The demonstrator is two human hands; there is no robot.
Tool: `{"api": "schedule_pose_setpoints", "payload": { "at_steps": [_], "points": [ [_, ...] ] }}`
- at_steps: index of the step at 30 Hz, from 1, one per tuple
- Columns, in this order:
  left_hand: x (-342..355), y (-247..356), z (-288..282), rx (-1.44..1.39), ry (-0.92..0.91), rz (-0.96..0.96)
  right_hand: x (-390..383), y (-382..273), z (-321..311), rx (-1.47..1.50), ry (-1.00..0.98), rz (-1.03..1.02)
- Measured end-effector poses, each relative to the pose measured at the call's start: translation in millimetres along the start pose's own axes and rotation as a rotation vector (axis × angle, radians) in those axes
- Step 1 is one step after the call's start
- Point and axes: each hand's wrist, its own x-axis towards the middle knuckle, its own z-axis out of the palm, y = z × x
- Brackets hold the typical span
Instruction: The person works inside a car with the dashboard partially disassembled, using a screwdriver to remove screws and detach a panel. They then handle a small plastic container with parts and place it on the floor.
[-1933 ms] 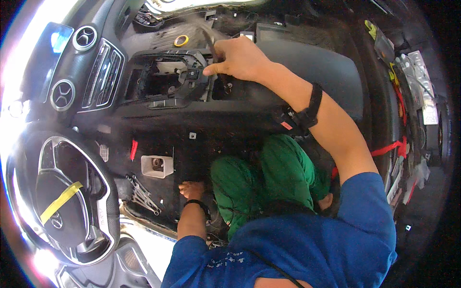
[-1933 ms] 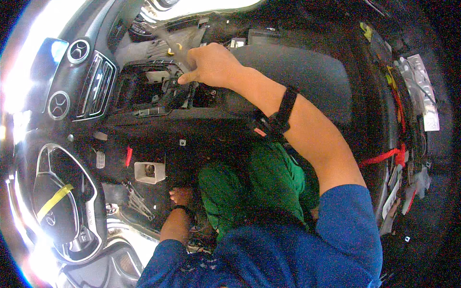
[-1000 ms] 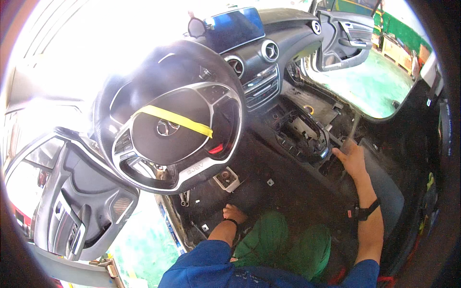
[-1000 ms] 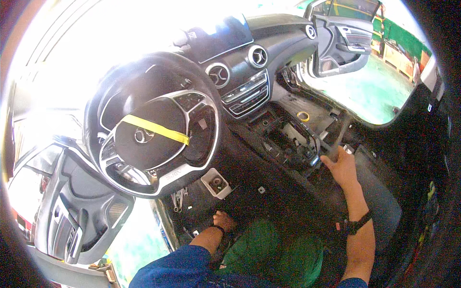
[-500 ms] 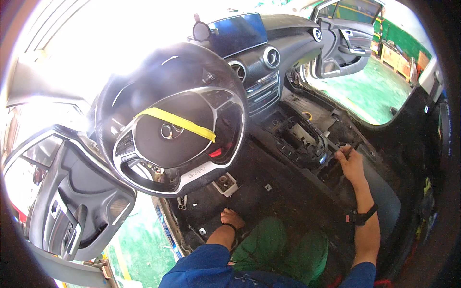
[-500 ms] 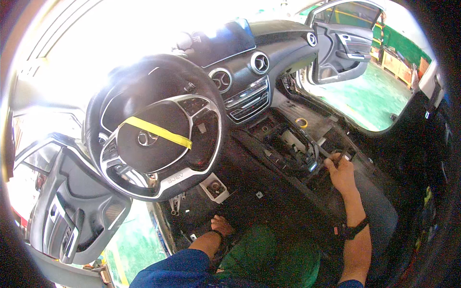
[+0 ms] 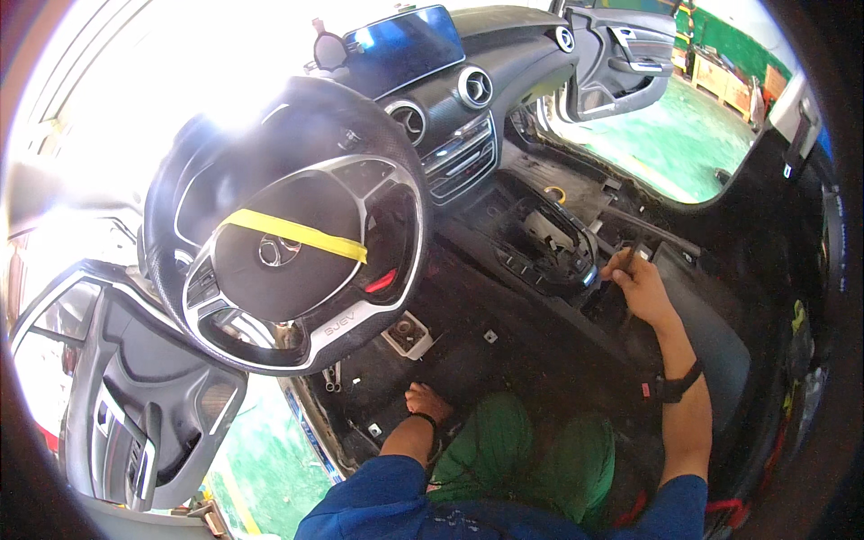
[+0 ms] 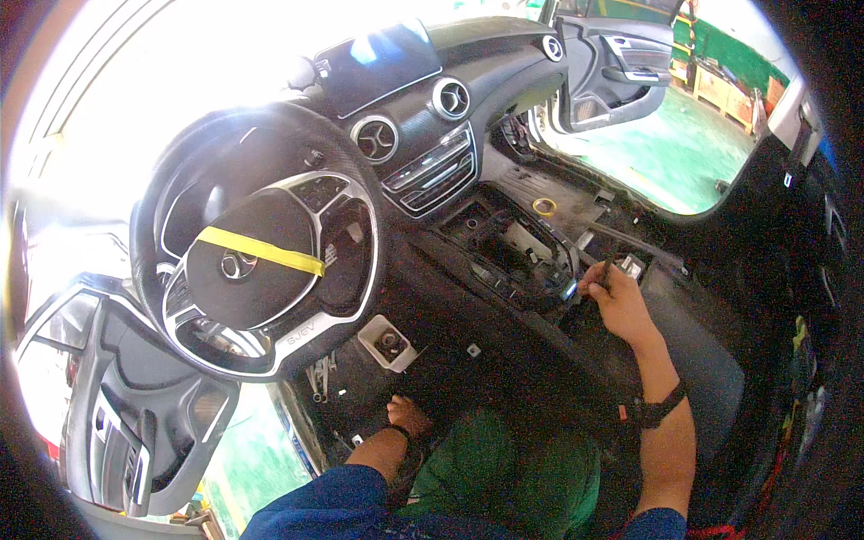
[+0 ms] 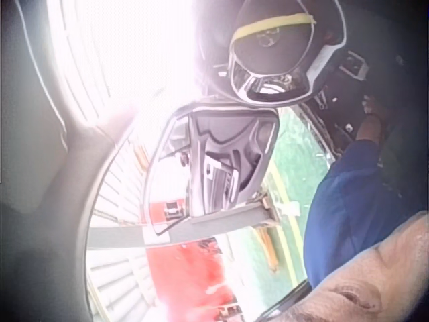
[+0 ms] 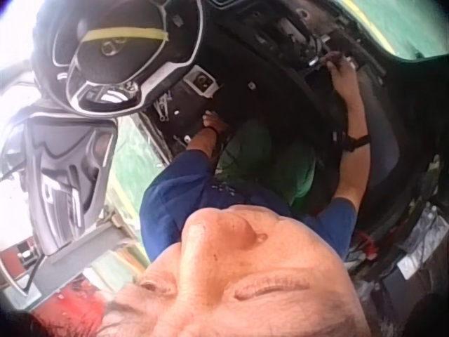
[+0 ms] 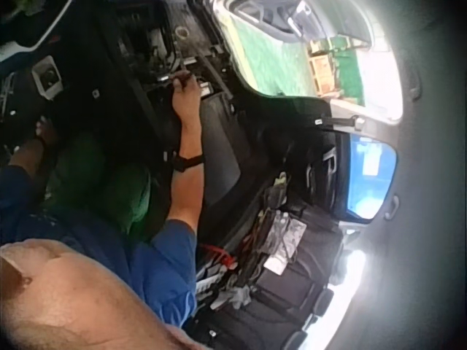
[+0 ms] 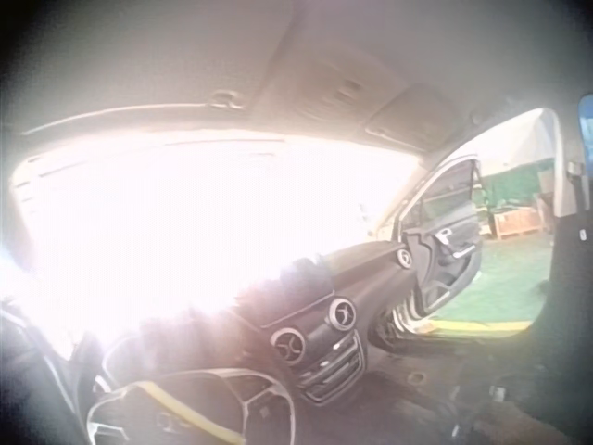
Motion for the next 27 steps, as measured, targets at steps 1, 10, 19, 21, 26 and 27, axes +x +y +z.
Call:
{"api": "schedule_pose_setpoints", "payload": {
  "at_steps": [1, 10, 19, 21, 26, 27],
  "points": [
    [0, 1, 1, 0.002, -0.009, -0.006, 1, -2, 0, -0.148, -0.013, -0.022],
    [12, 1, 6, -0.218, -0.009, -0.076, 1, 5, -4, -0.234, 0.035, -0.024],
    [12, 8, 6, -0.383, -0.009, -0.156, 8, 4, -6, -0.554, 0.001, 0.040],
    [24, -3, 6, -0.136, -0.028, 0.010, 8, 2, -7, -0.624, 0.022, 0.088],
    [53, -41, -36, -0.475, -0.536, 0.423, 6, 13, -2, -0.280, -0.079, -0.095],
    [47, -42, -48, -0.598, -0.539, 0.395, 6, 16, -3, -0.214, -0.128, -0.051]
  ]
}}
